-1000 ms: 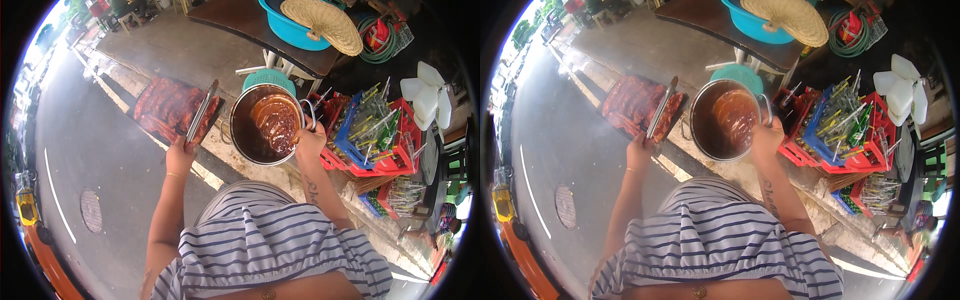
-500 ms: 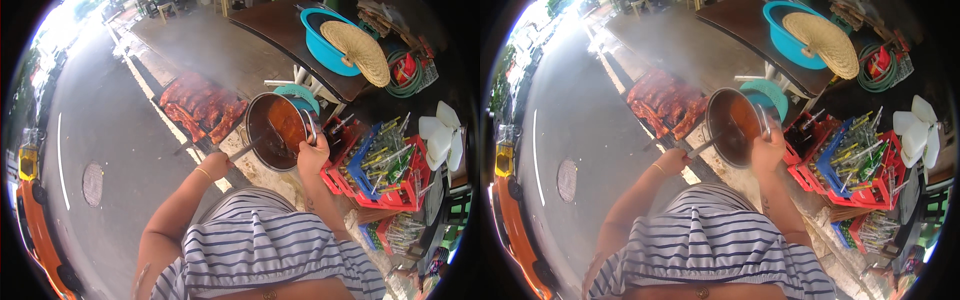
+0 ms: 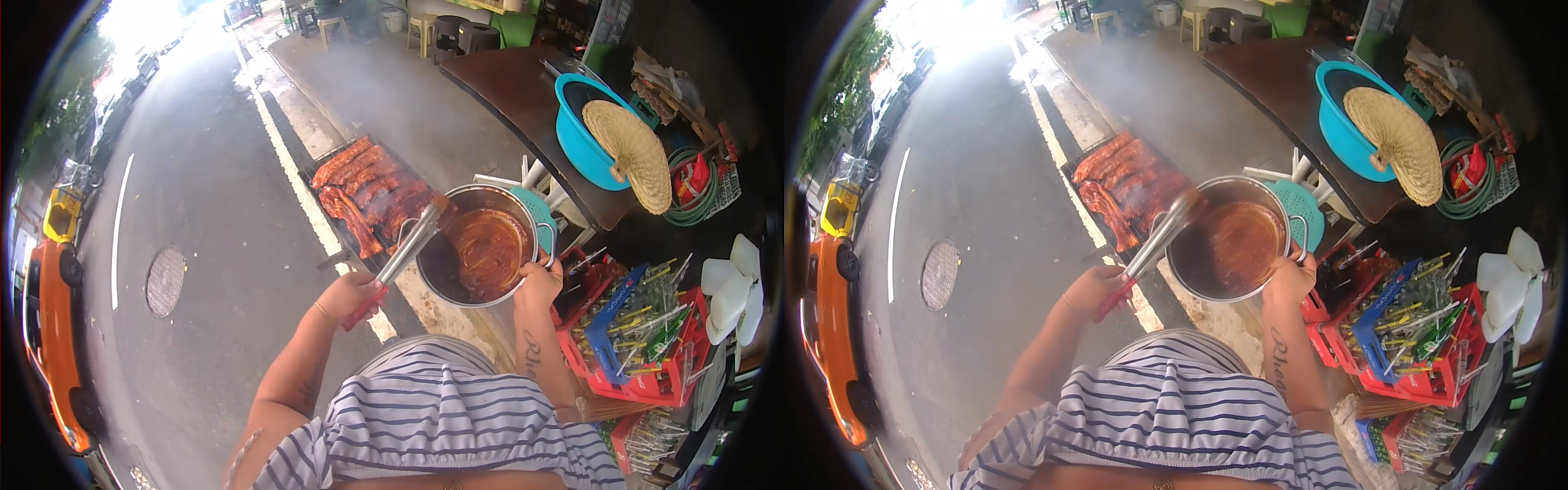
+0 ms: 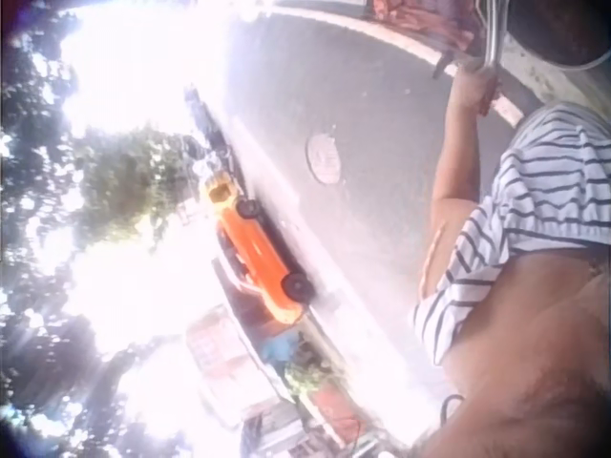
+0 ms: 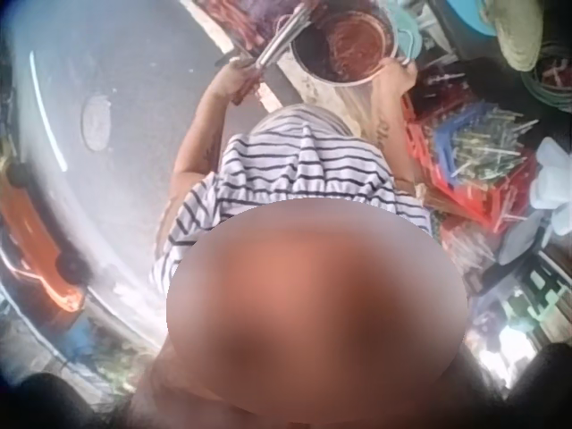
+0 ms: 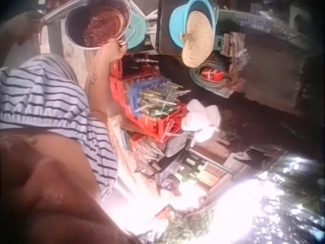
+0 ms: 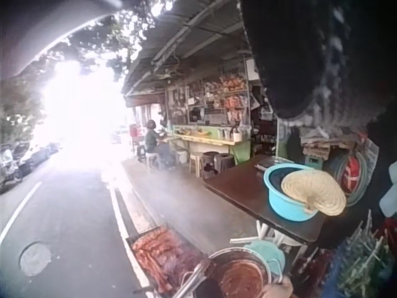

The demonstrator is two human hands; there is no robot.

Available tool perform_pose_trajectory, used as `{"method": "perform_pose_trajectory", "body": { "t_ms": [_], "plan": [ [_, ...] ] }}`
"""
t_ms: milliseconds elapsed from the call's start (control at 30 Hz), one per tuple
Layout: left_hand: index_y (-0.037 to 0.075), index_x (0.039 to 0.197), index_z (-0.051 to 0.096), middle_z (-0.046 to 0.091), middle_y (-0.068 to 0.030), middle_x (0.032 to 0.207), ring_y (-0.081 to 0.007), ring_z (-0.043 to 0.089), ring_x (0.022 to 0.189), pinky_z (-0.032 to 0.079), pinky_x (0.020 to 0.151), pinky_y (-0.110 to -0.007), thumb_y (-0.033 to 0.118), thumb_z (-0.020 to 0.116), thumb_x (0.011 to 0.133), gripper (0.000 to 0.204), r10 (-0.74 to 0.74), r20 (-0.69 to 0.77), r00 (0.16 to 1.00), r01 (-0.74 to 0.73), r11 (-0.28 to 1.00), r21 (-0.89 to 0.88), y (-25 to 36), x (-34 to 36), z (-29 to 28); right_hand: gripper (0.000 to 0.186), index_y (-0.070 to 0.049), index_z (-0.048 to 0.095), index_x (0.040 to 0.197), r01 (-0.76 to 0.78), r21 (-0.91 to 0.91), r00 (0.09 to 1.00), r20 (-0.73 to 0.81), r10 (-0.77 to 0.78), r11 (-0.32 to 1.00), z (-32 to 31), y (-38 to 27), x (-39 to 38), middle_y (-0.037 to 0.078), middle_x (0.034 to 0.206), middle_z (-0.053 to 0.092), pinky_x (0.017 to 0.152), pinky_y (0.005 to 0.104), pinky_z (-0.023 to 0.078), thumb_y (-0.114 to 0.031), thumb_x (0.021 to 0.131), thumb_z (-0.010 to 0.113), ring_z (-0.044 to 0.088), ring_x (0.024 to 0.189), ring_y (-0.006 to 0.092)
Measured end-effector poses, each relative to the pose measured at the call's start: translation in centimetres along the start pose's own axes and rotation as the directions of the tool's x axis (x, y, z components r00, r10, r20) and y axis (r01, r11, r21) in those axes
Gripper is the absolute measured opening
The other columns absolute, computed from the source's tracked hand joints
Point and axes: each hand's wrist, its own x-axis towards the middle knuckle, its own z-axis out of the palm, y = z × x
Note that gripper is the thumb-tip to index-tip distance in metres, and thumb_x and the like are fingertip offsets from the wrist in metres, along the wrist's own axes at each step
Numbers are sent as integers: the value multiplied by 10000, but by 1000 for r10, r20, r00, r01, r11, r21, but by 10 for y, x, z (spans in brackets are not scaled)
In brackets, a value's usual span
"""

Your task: The person holds a pot and coats meat on a grill with sauce using tongs, sets the pot down, and fans the grill with a hand fan while turning the meat with tongs.

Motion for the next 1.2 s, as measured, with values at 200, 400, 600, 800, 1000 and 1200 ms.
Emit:
{"method": "perform_pose_trajectory", "body": {
  "t_ms": [200,400,600,800,1000,1200],
  "plan": [
    [-43,1043,632,632,-67,796,-135,566,629,458,547,-287,221,546,1008,280,75,-261,962,-130,971,-201,8,33,-57,331,-45,445,714,-64,14,998,14,64,998,11,17,-1,217,1130,666,703,348,550,244,553,462,674,885,262],
    [-33,926,654,605,-59,682,-137,542,523,439,474,-310,208,586,965,253,49,-474,879,29,987,156,3,75,-92,309,-40,442,702,-43,-14,999,-9,42,999,1,13,-8,236,1153,658,626,324,533,236,562,456,671,843,260],
    [-44,819,629,546,-53,604,-136,514,463,396,420,-318,137,631,926,211,69,-596,800,88,969,230,-19,81,-105,294,-35,437,691,19,-46,998,-54,-21,999,-17,-1,-13,245,1168,648,616,316,542,230,563,440,674,861,263],
    [-43,981,681,595,-62,695,-140,548,543,447,500,-320,165,600,922,231,18,-474,881,137,947,291,5,89,-103,315,-30,404,690,59,-86,991,-119,-69,995,-38,-12,-10,273,1116,651,834,447,589,245,539,426,682,982,334],
    [-21,904,662,634,-142,671,-250,639,580,506,529,-370,171,633,920,195,125,-449,885,68,919,388,14,156,-98,326,-37,389,697,40,-47,989,-138,-46,998,-43,-19,-9,266,1100,653,832,456,591,247,542,424,682,979,338],
    [1,948,704,698,-221,896,-382,669,898,505,805,-459,260,669,861,276,346,-451,823,107,685,721,7,205,-104,324,-41,398,700,65,-17,989,-133,-66,998,-48,-21,-6,253,1094,657,837,450,588,246,553,432,682,959,321]
  ]
}}
